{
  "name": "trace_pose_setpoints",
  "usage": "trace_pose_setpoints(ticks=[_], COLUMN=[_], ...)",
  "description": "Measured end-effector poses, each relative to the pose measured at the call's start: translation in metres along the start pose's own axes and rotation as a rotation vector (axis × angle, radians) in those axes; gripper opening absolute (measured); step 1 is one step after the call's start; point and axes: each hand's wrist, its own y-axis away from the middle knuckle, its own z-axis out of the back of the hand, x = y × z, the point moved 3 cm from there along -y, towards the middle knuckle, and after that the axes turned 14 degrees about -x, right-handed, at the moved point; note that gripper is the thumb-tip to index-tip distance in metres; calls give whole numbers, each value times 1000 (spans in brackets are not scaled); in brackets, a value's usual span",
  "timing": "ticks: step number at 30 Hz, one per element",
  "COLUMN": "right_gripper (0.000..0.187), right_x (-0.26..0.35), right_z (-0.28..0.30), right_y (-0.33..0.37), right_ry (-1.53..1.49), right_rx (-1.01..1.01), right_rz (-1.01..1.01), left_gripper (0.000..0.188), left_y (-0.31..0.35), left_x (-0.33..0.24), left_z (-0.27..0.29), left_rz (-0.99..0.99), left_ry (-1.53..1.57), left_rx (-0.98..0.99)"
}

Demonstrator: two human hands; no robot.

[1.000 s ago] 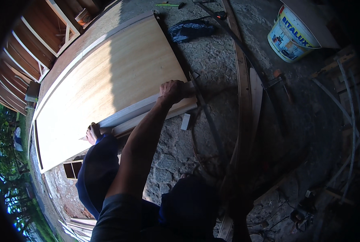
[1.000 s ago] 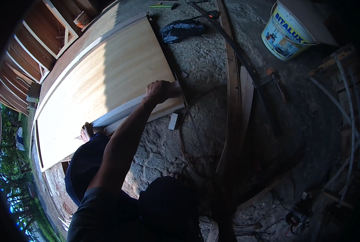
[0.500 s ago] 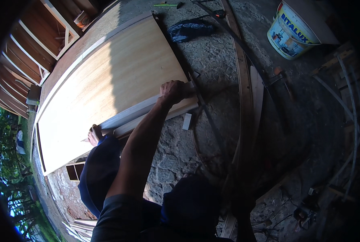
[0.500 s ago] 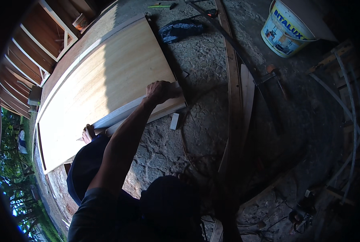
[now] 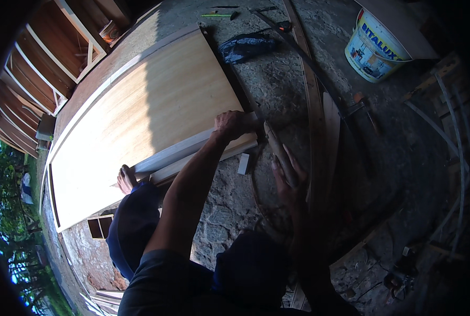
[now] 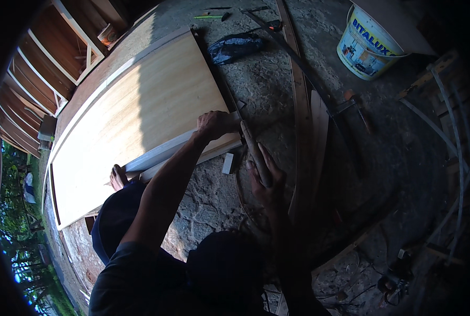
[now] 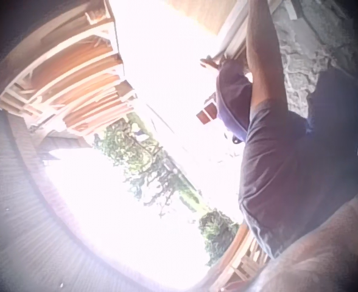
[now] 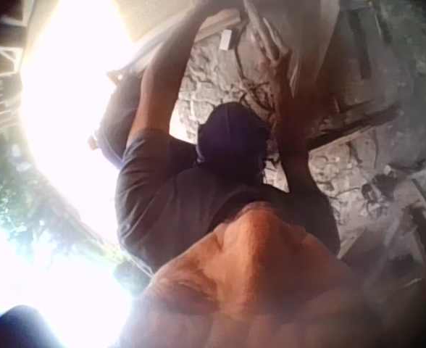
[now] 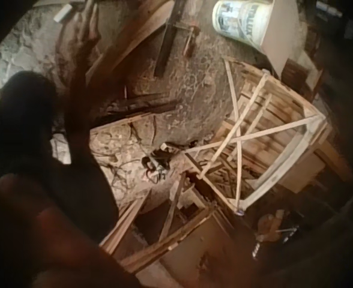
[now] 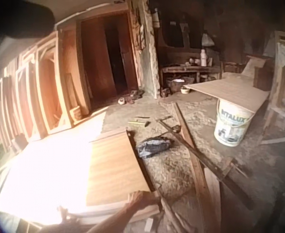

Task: The person assembles a wooden door by hammering nails into a frame and attaching a large plywood panel. They use a hammer and nails to secure the frame pieces, then position and attach the panel to the frame.

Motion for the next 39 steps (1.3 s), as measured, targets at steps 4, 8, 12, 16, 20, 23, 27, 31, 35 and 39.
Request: trace_pose_setpoints(ticks=[4,8,12,16,20,23,27,31,35,39], right_gripper=[54,57,47,47,48,48,47,44,42,40], right_x=[-21,9,38,9,20,1,9,9,0,8], right_z=[3,50,99,91,5,7,93,93,6,16], right_y=[2,37,104,80,-15,5,80,87,-3,15], right_ry=[-14,507,929,800,47,37,303,346,53,406], right_rx=[-42,85,284,202,48,51,109,124,22,164], right_rz=[171,606,15,627,-44,10,45,66,24,266], left_gripper=[58,59,60,64,64,67,66,64,63,63], left_y=[-6,3,3,-1,5,5,2,12,4,10], left_x=[-5,-8,-4,-5,-12,2,4,11,-4,3], left_z=[-10,-4,-4,-10,0,-10,-15,-13,-11,-5], left_rz=[0,80,21,-5,-32,6,-26,-42,-56,62], left_ry=[-28,-43,-32,-18,-56,-50,-37,-40,-62,4], left_rx=[9,71,26,-20,-40,24,8,-10,-25,68])
